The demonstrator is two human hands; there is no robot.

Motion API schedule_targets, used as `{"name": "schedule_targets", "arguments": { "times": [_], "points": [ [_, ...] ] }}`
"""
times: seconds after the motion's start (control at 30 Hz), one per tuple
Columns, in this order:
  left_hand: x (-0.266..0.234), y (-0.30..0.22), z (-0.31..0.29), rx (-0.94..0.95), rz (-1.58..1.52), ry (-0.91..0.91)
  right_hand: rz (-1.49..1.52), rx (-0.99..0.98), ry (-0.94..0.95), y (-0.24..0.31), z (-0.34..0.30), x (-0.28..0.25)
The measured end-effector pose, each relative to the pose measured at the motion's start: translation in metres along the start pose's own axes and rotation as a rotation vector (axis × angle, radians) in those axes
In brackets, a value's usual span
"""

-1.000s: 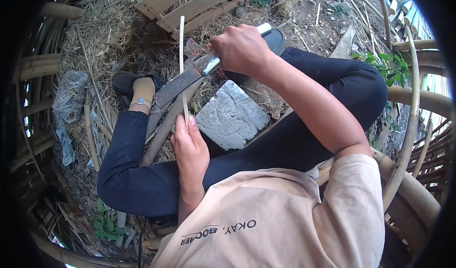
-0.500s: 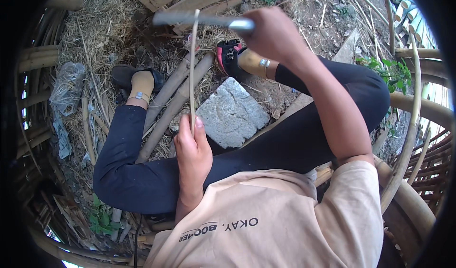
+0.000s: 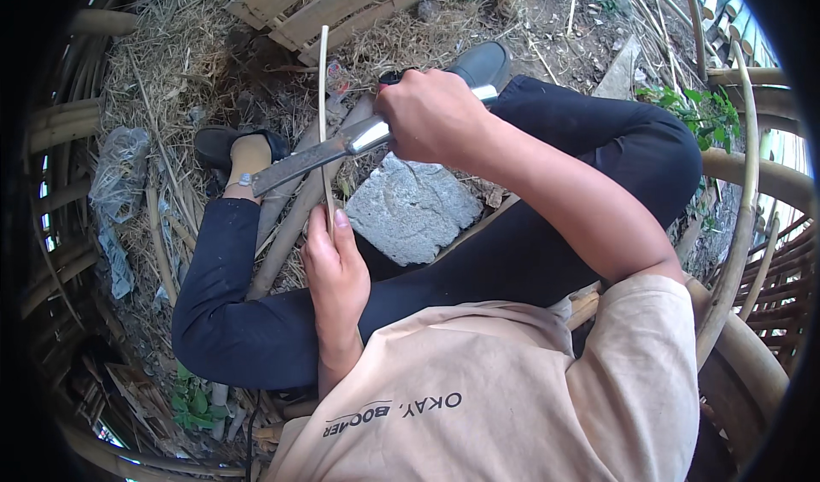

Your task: The person shaves a bamboo rod using a metal scraping tool, smoothing the surface and knots while holding the rod steady between their legs.

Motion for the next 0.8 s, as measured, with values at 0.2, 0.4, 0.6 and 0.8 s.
{"name": "schedule_targets", "arguments": {
  "times": [0.2,0.4,0.6,0.8],
  "points": [
    [0.001,0.0,-0.003,0.042,0.091,-0.057,-0.038,0.031,-0.044,-0.013,0.006,0.002],
    [-0.001,-0.001,-0.005,0.048,0.117,-0.054,-0.122,0.007,-0.135,-0.023,0.014,-0.017],
    [-0.006,-0.006,-0.006,0.078,0.091,-0.083,-0.132,-0.025,-0.218,-0.035,0.017,-0.026],
    [-0.01,-0.007,-0.008,0.049,0.086,-0.081,-0.216,-0.032,-0.217,-0.035,0.022,-0.036]
  ]
}}
Point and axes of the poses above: each hand's wrist, its own z-axis towards the middle knuckle, its own x-axis out of the palm, y = z × x, the point moved 10 cm from there along z, towards the middle knuckle, and after that the axes turned 13 degrees about -x, right-handed, at the moved point
